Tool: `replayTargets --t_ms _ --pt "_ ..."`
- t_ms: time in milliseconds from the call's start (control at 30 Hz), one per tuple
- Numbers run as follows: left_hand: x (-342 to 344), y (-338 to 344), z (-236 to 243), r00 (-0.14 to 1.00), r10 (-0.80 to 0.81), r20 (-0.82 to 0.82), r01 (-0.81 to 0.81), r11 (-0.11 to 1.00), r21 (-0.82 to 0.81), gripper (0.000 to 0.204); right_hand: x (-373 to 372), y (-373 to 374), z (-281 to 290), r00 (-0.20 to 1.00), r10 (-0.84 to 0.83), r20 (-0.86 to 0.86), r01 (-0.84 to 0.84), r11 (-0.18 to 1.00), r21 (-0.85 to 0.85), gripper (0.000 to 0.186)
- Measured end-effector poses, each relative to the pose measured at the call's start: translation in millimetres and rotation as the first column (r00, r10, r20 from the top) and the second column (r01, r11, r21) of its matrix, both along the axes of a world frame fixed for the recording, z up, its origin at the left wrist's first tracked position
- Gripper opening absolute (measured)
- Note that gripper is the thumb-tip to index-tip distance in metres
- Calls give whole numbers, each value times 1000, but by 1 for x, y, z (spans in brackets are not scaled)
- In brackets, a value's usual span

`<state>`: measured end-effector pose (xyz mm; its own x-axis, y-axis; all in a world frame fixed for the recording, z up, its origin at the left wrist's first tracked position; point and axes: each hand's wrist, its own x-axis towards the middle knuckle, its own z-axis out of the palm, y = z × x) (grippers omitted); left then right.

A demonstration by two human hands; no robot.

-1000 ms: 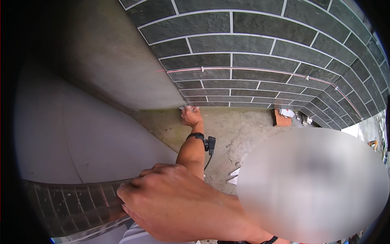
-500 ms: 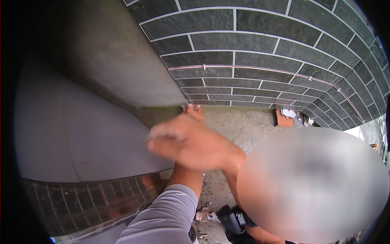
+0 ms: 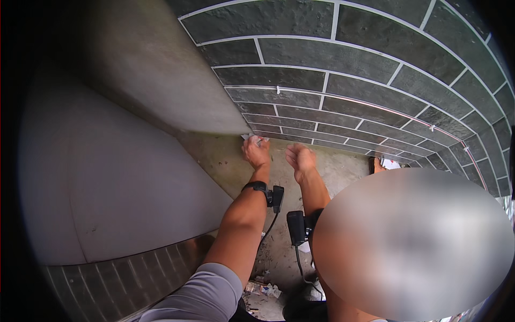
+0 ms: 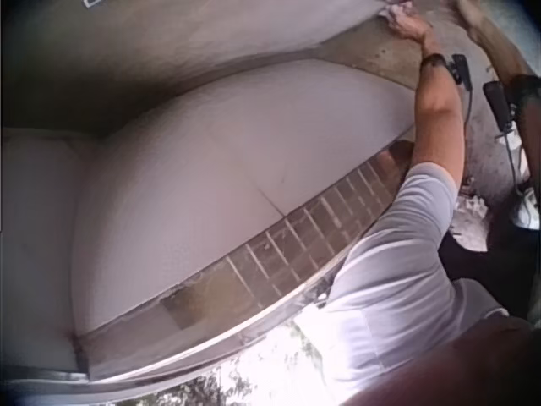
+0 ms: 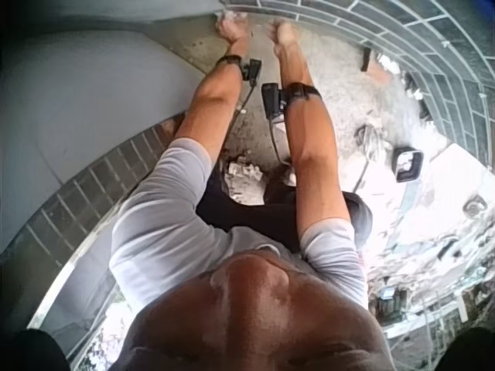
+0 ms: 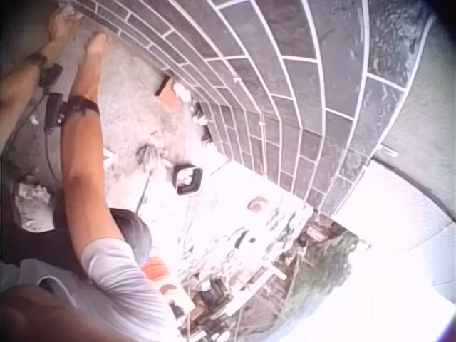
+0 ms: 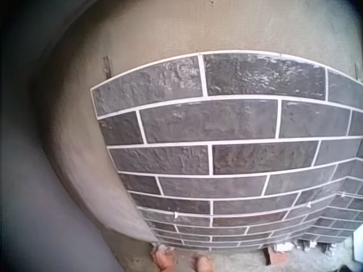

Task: Applying tiles to a wall and measuring the area with a tape measure.

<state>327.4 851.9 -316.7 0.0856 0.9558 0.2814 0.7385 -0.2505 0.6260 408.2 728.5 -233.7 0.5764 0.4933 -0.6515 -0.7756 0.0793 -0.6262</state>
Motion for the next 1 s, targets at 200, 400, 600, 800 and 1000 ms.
replayTargets --t_ms 200,400,600,800,1000 --pt "9 -12 6 996 -10 94 7 1000 27 31 3 42 -46 987 -11 -160 30 993 115 27" --pt "7 -13 11 997 66 33 -66 998 9 36 -6 62 -55 972 -35 -235 87 972 217 29" --pt "1 -16 4 994 108 18 -108 994 28 40 -9 69 -51 970 -43 -240 84 983 162 31" --pt "-7 -24 0 997 35 -71 -26 992 121 38 -9 73 -48 962 -80 -262 117 984 131 34" --pt "-21 -35 10 933 -79 -351 141 978 154 44 -8 68 -43 969 -52 -242 91 984 150 38"
